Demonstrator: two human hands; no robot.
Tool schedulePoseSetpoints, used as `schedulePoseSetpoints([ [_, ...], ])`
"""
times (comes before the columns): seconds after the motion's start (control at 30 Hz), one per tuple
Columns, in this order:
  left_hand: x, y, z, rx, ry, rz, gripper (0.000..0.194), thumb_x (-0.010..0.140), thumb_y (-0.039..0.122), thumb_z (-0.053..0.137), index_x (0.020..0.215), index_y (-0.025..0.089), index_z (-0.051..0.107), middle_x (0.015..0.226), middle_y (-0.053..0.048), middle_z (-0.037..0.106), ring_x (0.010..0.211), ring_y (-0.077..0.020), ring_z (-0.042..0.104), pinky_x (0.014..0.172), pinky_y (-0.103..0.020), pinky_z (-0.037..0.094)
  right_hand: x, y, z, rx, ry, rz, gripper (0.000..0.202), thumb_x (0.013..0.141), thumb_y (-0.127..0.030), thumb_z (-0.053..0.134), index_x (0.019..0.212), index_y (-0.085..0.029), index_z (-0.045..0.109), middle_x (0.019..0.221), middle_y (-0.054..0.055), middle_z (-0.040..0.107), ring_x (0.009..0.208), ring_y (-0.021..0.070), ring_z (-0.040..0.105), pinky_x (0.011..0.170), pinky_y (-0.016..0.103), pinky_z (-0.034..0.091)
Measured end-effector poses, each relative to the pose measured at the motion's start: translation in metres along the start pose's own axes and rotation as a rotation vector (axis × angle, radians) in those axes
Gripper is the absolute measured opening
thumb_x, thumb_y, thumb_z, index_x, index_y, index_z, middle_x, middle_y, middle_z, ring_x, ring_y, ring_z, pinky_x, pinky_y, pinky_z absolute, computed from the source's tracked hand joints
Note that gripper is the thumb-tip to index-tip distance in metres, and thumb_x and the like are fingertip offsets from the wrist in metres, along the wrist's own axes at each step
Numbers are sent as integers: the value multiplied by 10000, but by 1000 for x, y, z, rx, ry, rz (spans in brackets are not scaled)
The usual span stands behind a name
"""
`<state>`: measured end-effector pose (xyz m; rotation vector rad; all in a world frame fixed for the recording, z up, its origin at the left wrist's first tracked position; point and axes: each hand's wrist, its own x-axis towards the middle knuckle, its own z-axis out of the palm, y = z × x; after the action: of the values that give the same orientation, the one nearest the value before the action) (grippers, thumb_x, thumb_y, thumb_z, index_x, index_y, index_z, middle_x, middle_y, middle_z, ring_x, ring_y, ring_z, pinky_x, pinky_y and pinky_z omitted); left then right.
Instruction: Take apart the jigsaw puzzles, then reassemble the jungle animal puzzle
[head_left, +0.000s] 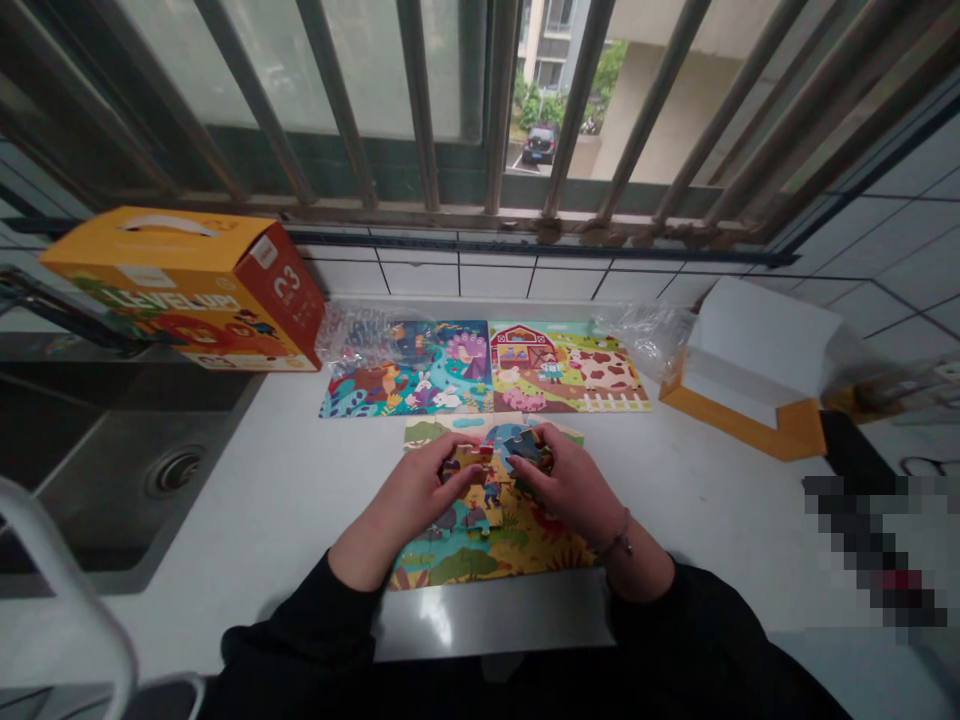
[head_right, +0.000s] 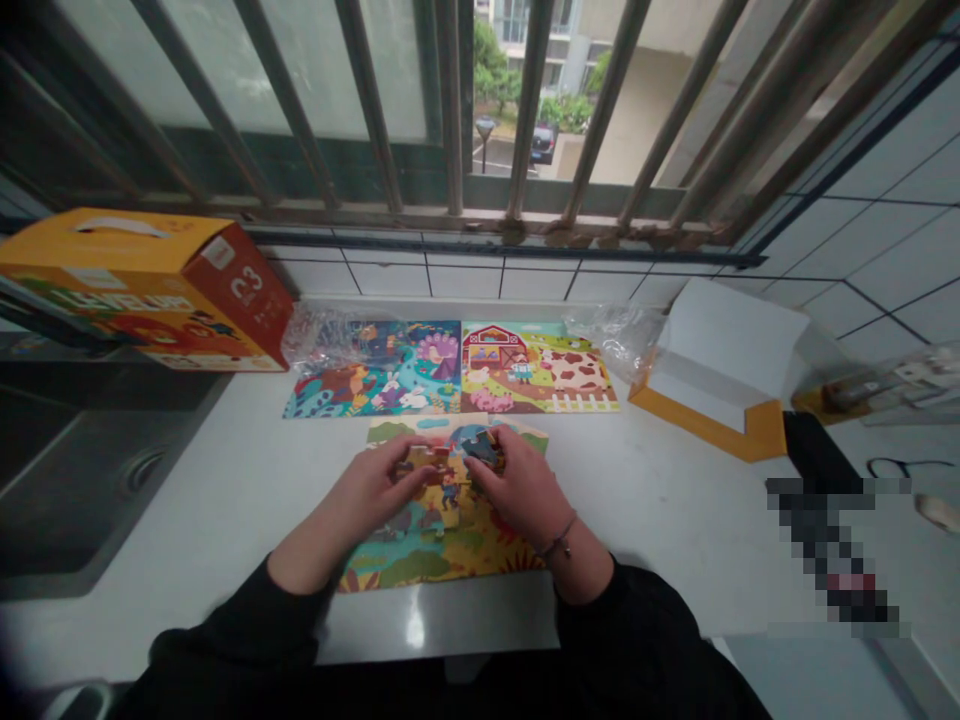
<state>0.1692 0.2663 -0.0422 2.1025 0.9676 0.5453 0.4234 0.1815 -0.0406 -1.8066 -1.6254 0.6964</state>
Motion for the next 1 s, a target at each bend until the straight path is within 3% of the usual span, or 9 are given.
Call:
schedulePoseSetpoints([
  [0.07,0,-1,5,152,-13,81,430,999,427,746,1392,265,684,1285,-104,785,1157,-316,736,1022,-478,584,-1,0,9,-122,54,-8,313,1006,-407,695,1250,-215,652,1209,128,745,1064,296,718,917,417,568],
  [0.17,0,-7,7,330,72,107,384,1009,398,731,1345,222,672,1264,-137,756,1187,-340,693,1040,-519,564,-5,9,15,-250,140,-31,347,1034,-394,658,1313,-187,653,1259,168,711,1166,326,682,1021,466,558],
  [0.27,-2,-14,-1,450,227,-6,270,1049,382,647,1239,192,673,1215,-149,733,1144,-339,671,1038,-520,553,-8,23,9,-345,262,14,377,1061,-445,620,1305,-163,672,1245,187,709,1145,348,659,1040,508,539],
  [0.37,-3,-19,-8,588,347,-195,281,1049,398,613,1201,173,682,1165,-174,717,1092,-366,657,1008,-543,544,-8,36,-2,-451,372,98,426,1061,-474,605,1308,-136,686,1243,239,706,1117,388,646,1013,557,522],
  [0.43,-3,-20,-8,621,346,-255,342,1049,458,605,1193,161,694,1140,-188,707,1067,-382,654,983,-548,542,-6,42,-6,-451,362,106,429,1063,-458,594,1321,-128,683,1238,253,714,1105,397,652,1005,565,519],
  [0.53,-1,-21,-3,555,287,-208,406,1036,523,619,1198,161,709,1134,-189,713,1064,-385,659,972,-536,545,-1,48,-5,-348,317,69,396,1060,-431,584,1325,-150,674,1220,213,732,1103,371,669,1019,546,527],
  [0.73,4,-25,5,376,247,-192,385,1009,477,669,1256,184,711,1006,-111,745,975,-315,697,940,-470,560,5,52,2,-237,304,78,416,982,-436,677,1287,-154,666,1115,165,729,1051,340,679,1005,532,542],
  [1.0,13,-21,5,404,233,-183,381,981,459,716,1249,190,719,1161,-140,704,1098,-336,671,1016,-488,547,9,40,5,-110,212,-18,351,954,-362,728,1252,-182,687,1160,145,732,1103,329,687,1014,522,569],
])
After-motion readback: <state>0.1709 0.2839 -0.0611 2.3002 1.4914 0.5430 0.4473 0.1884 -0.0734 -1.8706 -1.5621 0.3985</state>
